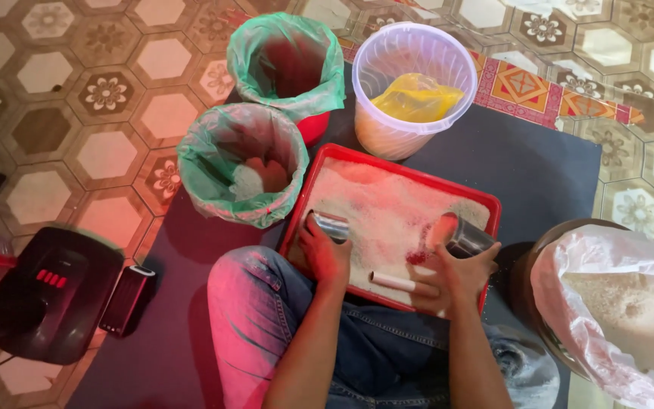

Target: Filling and leveling metal containers with powder from a tray

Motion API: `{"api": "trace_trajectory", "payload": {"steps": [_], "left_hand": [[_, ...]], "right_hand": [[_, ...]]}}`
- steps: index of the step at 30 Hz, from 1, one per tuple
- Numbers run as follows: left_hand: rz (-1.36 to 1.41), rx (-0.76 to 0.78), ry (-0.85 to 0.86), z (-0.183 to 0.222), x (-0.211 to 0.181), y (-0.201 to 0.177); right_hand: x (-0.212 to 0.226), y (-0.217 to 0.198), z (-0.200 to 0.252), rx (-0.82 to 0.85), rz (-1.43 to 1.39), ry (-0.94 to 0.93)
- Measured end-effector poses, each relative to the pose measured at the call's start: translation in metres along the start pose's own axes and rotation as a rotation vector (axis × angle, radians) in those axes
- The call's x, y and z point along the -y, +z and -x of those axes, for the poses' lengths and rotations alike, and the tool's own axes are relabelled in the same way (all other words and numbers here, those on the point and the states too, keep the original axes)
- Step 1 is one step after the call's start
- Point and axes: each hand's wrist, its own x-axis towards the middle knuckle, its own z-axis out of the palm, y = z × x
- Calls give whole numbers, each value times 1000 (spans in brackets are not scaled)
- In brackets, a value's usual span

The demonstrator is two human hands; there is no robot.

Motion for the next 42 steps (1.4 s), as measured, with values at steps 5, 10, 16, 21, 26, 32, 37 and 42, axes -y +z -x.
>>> {"api": "trace_trajectory", "payload": {"steps": [5,10,16,21,26,32,37,42], "left_hand": [[-94,14,21,0,10,25],[66,177,-79,6,-4,48],[147,326,-176,-5,-3,63],[399,452,-195,12,-51,11],[467,475,80,28,-49,25],[420,33,577,26,-30,12],[-203,492,690,14,22,33],[-337,542,759,24,10,45]], "right_hand": [[47,-14,47,-5,99,-142],[56,8,67,114,189,-395],[44,29,61,162,64,-461],[51,20,46,260,30,-230],[35,14,16,453,-561,175],[48,-38,24,404,-774,258],[28,-51,15,458,-1015,286],[14,-31,4,383,-1117,317]]}}
